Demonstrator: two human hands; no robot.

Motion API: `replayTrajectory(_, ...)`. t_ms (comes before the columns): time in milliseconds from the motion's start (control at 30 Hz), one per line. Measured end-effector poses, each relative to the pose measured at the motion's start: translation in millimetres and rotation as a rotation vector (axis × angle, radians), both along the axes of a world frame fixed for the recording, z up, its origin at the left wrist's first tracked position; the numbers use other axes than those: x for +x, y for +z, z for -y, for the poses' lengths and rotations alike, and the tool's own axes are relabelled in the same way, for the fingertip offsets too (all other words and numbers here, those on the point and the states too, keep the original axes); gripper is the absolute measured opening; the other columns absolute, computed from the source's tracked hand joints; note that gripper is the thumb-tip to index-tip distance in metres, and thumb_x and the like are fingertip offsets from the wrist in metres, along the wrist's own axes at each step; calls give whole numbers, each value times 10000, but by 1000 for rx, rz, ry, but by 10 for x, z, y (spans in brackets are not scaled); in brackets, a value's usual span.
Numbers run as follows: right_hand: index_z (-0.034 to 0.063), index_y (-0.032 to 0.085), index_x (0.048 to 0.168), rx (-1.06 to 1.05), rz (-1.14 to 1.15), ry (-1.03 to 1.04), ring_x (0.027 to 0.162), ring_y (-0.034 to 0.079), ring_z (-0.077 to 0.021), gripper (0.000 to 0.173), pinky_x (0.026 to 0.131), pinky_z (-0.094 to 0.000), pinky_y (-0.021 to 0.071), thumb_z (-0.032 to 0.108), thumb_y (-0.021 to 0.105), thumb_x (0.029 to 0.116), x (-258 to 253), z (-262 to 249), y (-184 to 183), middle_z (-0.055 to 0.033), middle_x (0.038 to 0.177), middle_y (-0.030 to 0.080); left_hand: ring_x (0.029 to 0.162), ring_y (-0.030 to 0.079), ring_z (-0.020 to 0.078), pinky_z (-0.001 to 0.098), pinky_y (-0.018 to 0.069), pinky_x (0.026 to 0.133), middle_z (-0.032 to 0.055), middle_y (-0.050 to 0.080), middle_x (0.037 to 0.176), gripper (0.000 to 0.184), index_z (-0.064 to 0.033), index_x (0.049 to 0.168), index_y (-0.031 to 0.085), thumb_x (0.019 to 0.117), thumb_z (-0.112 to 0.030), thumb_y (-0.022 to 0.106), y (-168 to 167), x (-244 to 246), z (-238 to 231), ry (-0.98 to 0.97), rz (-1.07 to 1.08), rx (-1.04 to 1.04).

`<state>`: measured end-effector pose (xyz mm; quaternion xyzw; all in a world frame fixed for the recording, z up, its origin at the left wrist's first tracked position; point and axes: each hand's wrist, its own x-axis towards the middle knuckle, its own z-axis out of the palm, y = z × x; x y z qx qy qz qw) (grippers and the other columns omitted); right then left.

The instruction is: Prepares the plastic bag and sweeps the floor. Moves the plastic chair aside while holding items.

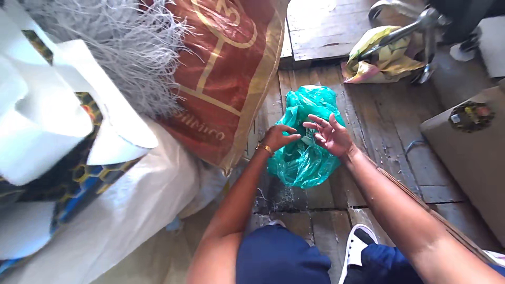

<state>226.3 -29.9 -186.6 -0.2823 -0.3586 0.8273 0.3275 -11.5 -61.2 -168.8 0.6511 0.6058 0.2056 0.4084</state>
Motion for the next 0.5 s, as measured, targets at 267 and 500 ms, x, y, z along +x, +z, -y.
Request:
replayTrajectory(267,100,462,1463,93,-93,-16,860,683,-54,503,688,-182,550,330,187,1110,-510,142,156,-21,1215,704,759,552,65,261,504,756,76,664,945,266,24,1165,681,923,-74,736,90,109,213,129,433,-102)
replayTrajectory(500,105,403,1500,189,-157,119,809,660,-28,554,675,-172,532,25,459,954,-714,184,211,-28,1265,698,831,601,36,226,530,795,54,677,1063,229,20,1171,686,945,-18,679,101,-55,433,240,587,-53)
